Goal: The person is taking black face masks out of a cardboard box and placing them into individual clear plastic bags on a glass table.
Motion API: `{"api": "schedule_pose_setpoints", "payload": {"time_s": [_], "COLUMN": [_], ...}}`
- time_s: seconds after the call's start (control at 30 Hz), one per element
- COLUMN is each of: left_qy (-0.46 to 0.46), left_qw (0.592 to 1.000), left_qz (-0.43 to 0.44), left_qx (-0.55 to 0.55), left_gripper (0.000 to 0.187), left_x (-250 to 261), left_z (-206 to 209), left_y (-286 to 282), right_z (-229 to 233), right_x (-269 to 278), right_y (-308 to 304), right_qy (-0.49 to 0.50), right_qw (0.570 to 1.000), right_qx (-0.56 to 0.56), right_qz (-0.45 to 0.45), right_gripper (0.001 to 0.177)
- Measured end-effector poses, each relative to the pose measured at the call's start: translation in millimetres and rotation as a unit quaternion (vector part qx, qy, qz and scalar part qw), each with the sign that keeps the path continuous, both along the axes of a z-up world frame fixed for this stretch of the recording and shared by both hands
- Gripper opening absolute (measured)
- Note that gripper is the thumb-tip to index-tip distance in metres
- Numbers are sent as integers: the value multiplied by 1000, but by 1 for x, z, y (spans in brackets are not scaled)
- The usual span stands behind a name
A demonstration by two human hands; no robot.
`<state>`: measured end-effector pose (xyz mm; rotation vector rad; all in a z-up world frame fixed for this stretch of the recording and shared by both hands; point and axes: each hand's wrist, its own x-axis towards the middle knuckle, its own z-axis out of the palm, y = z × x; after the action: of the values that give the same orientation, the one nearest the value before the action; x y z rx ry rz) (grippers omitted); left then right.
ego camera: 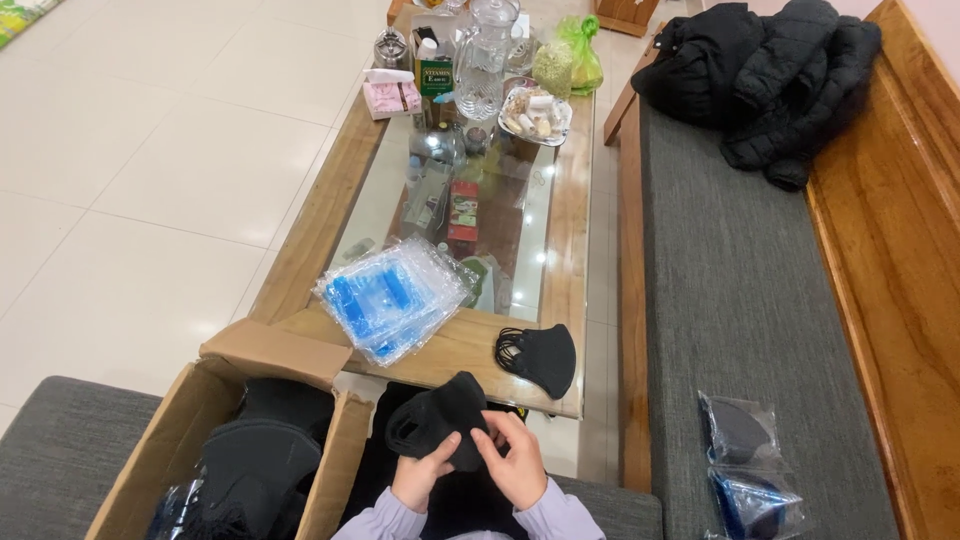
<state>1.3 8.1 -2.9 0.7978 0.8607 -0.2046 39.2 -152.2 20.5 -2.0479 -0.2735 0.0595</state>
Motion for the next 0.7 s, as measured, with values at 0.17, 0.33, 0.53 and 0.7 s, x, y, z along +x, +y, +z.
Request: {"api": "schedule_pose_setpoints", "payload": {"time_s": [0.17,0.33,0.53,0.7], "left_qy": [26,11,23,58], "left_qw": [999,997,999,996], "left_qz": [-38,-68,-19,-17], "left_qx": [18,28,44,61], "left_gripper": [55,53,64,66], "left_x": [3,0,-3,-1], "left_z": [28,16,18,26], "left_y": [1,1,6,13], "right_z": [2,-7,-19,-73], "right_x": [-5,6,47,100], "right_y": [3,-7,-41,-77], "right_qy": [-67,-44,84,201], "right_qw": [997,998,979,883], "right_qx": [-24,38,174,296], "right_qz": [15,-14,-70,-304], "right_gripper": [19,15,13,43]}}
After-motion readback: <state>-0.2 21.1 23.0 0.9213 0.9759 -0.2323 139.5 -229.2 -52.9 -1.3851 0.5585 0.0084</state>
